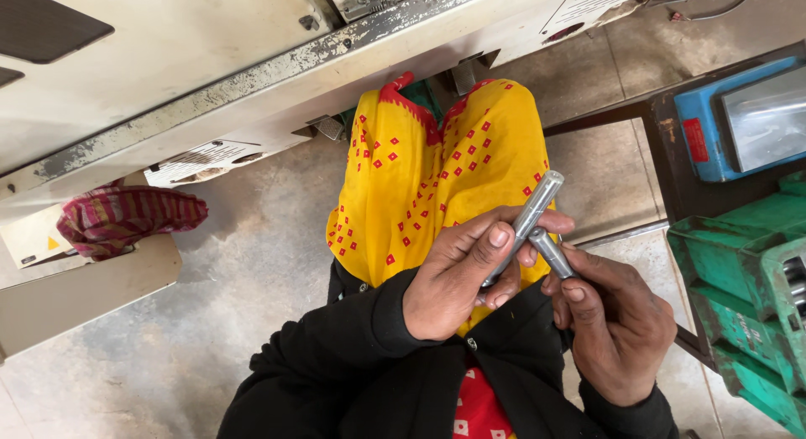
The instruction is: The person opens a machine door, wipes the interior surface with a cloth, and then measures several cylindrical metal rods using a dial indicator. They repeatedly pick up rods, place them on the indicator, and return them to a green crate.
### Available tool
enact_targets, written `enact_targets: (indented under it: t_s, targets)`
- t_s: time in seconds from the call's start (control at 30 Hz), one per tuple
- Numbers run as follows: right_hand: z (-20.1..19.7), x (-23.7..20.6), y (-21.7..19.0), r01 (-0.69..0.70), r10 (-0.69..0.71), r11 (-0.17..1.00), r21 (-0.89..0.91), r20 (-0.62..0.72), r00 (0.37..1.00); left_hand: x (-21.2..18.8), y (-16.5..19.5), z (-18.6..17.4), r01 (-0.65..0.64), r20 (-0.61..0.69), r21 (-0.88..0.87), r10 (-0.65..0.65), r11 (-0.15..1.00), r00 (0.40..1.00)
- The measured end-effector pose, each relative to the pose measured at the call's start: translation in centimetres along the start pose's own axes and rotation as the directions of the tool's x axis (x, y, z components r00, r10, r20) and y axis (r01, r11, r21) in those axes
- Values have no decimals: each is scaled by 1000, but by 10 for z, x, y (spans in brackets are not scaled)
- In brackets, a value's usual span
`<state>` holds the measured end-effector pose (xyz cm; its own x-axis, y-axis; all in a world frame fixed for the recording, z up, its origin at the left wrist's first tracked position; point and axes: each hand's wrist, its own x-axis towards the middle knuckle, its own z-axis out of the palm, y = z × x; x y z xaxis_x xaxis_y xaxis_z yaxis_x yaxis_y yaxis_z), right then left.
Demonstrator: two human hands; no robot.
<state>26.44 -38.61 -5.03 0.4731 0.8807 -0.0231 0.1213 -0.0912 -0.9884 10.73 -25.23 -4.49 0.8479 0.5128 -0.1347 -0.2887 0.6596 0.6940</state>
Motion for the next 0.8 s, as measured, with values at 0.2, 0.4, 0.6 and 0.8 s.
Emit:
enact_targets:
  t_s: [0.2,0.4,0.6,0.8]
  targets:
    - [4,-1,5,21,-21,1000,21,4,1000,-1,-14,-4,-110,1,59,110,992,994]
    - [16,12,14,-7,13,990,139,-43,999,4,-32,-1,-127,-62,-59,124,990,990]
    - [-4,42,3,33,97,803,595,-186,978,1,-34,6,18,-47,-134,-25,991,999]
    - [-1,38,4,-108,168,710,696,-19,986,0,-21,-5,-3,-50,108,8,994,999]
